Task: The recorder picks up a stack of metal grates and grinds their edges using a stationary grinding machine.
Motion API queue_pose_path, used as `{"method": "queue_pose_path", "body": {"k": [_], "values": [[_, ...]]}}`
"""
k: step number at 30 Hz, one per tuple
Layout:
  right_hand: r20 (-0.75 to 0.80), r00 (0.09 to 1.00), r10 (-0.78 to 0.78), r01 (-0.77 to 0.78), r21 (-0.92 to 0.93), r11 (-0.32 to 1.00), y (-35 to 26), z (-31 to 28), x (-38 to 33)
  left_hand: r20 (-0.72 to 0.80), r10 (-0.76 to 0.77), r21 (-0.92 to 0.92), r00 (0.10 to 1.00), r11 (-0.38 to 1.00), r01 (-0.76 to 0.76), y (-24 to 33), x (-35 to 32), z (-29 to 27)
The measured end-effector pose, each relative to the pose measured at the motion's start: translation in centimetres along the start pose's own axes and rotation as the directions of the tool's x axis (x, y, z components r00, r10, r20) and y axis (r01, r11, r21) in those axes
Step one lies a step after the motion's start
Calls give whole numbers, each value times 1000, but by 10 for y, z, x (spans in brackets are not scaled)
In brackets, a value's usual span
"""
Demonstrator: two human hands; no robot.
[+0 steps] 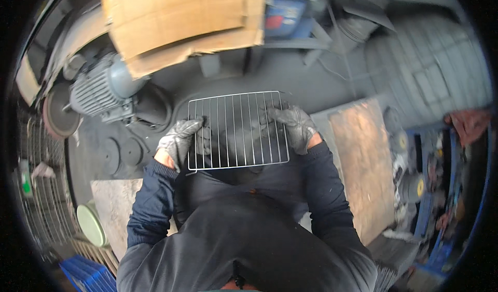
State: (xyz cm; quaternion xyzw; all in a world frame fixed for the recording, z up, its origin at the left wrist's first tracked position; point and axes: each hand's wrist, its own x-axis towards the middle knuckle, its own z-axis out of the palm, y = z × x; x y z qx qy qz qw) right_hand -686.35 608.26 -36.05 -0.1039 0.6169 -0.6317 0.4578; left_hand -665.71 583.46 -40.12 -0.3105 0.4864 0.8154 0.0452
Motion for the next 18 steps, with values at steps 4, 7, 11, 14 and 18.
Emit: {"method": "queue_pose_path", "body": {"k": [4, 7, 11, 14, 18], "values": [[-139, 970, -202, 221, 145, 964, 13, -68, -38, 181, 9, -229, 984, 973, 33, 0, 3, 56], [-354, 899, -256, 369, 301, 879, 14, -119, -77, 138, 179, -201, 974, 968, -149, -4, 4, 76], [-751, 516, -411, 676, 63, 734, 38, -208, -139, 69, 202, -90, 977, 977, -195, 0, -22, 70], [-832, -47, -553, 448, -512, 733, 53, -219, -170, -125, 246, -8, 961, 969, -248, -16, -54, 37], [-432, 27, -901, -370, -842, 393, 91, -206, -159, -356, 532, 652, 768, 731, -204, -64, -107, -62]]}}
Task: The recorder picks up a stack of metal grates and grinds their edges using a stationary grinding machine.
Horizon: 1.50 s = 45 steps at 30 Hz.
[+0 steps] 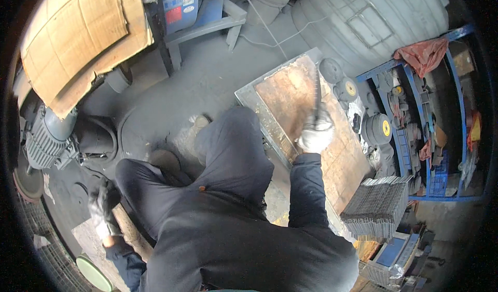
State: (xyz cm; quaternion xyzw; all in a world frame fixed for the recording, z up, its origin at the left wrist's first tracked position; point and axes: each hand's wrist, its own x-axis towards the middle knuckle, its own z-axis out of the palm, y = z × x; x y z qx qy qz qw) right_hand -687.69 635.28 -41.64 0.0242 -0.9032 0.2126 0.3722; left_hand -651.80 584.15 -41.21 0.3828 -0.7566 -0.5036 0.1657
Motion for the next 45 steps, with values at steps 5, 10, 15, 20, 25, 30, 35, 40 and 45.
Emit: {"method": "queue_pose_path", "body": {"k": [5, 10, 15, 20, 25, 30, 35, 40, 45], "values": [[455, 891, 5, 160, -323, 933, 45, 53, -44, -476, -138, 307, 869, 900, 311, -40, -109, -118], [765, 571, -299, 606, -147, 782, 92, 108, -50, -429, -435, 884, 791, -24, 466, -187, -293, -284], [767, 506, -394, 442, 161, 882, -27, 171, -81, -587, -752, 564, 299, -115, 818, -235, -310, -227], [748, 580, -323, 271, 196, 942, -79, 159, -41, -774, -480, 341, 413, 234, 910, -226, -341, -199], [714, 676, -183, 73, 182, 981, -116, 143, -8, -727, -543, 165, 420, 456, 875, -211, -345, -192], [674, 738, -34, -83, 140, 987, -137, 114, 14, -651, -639, 242, 410, 337, 910, -138, -299, -175], [690, 720, -66, -269, 366, 891, -131, 140, 16, -836, -387, -73, 389, 780, 621, -189, -312, -184], [556, 680, -478, 44, 620, 783, -100, 177, 22, -680, -418, 195, 602, 689, 698, -124, -282, -176], [768, 613, -184, -287, 433, 854, -171, 145, -4, -456, -143, 744, 879, 481, 464, -108, -277, -151]]}}
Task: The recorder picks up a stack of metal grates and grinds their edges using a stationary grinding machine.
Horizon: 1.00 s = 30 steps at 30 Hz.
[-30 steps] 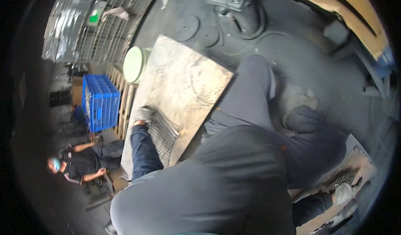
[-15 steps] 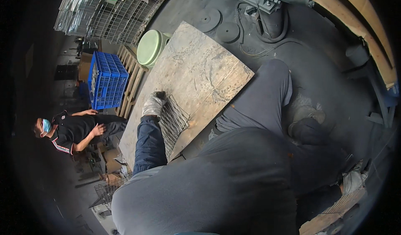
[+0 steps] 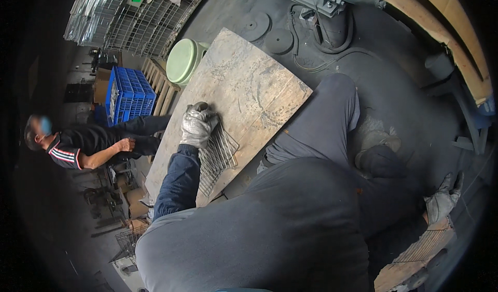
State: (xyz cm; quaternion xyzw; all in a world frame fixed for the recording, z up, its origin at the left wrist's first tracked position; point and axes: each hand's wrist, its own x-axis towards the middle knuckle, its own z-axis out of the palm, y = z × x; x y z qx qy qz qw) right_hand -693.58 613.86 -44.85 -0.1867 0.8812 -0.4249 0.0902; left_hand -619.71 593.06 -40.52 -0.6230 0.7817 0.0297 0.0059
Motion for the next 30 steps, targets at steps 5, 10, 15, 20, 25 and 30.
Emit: {"method": "queue_pose_path", "body": {"k": [5, 10, 15, 20, 25, 30], "values": [[121, 958, -259, 239, 160, 958, 19, 3, 14, -234, -56, -63, 971, 997, 42, 9, 6, 36], [129, 977, -168, 112, 359, 926, -10, 43, -12, -381, -494, -736, 782, 674, 67, -11, 18, 55], [114, 920, -375, 287, 456, 842, -31, 81, -22, -479, -553, -764, 682, 645, -13, -1, 53, -44], [442, 818, -369, 69, 562, 824, -116, 132, -88, -535, -491, -843, 687, 362, -398, 67, 111, -115], [492, 357, -794, 897, 55, 438, -144, 214, -153, -459, -148, -645, 876, -623, -443, 218, 148, -147], [731, 153, -665, 959, 52, 278, -155, 195, -135, -471, 235, -537, 850, -841, -65, 293, 189, -124]]}}
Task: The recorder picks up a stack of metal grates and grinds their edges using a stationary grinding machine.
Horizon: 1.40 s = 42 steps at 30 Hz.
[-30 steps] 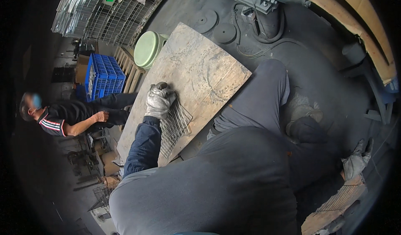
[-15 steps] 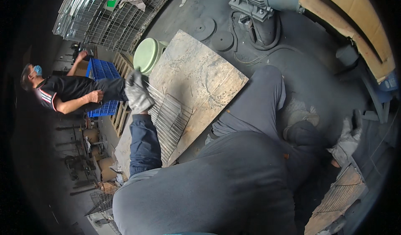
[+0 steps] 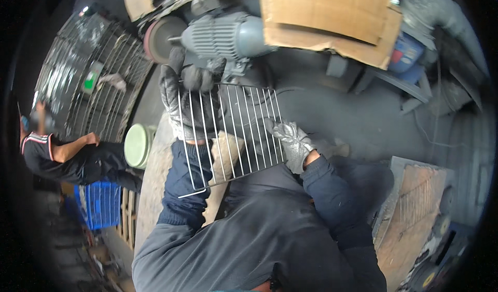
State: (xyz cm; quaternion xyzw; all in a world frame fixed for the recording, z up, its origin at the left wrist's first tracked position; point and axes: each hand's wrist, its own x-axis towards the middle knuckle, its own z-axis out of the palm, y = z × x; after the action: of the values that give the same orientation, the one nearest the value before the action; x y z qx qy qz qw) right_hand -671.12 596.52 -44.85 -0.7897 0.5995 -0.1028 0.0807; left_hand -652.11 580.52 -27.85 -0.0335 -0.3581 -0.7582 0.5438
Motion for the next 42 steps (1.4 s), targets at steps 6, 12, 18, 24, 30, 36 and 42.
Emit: {"method": "queue_pose_path", "body": {"k": [6, 12, 18, 24, 30, 36, 42], "values": [[173, 692, 701, -106, 985, -138, 92, -57, -57, -298, -761, 167, 576, 553, 816, -63, -28, 0], [355, 435, 827, -100, 932, -347, 145, -73, -116, 22, -595, 903, 803, 357, 240, -238, -44, -90], [221, 208, 953, -148, 970, -192, 208, -28, -138, -344, -332, 919, 878, 74, 388, -354, -23, -86], [254, 344, 904, -185, 962, -200, 190, -3, -49, -421, -490, 709, 763, 347, 614, -261, -9, -112], [102, 333, 937, 105, 984, -145, 175, 8, -13, -418, -480, 714, 771, 352, 606, -241, 14, -151], [35, 159, 987, -169, 986, -8, 231, -39, -127, -219, -511, 967, 831, 3, 256, -329, -5, -54], [211, 143, 967, -158, 969, -188, 186, -35, -56, -422, -518, 676, 745, 368, 638, -277, 13, -85]]}}
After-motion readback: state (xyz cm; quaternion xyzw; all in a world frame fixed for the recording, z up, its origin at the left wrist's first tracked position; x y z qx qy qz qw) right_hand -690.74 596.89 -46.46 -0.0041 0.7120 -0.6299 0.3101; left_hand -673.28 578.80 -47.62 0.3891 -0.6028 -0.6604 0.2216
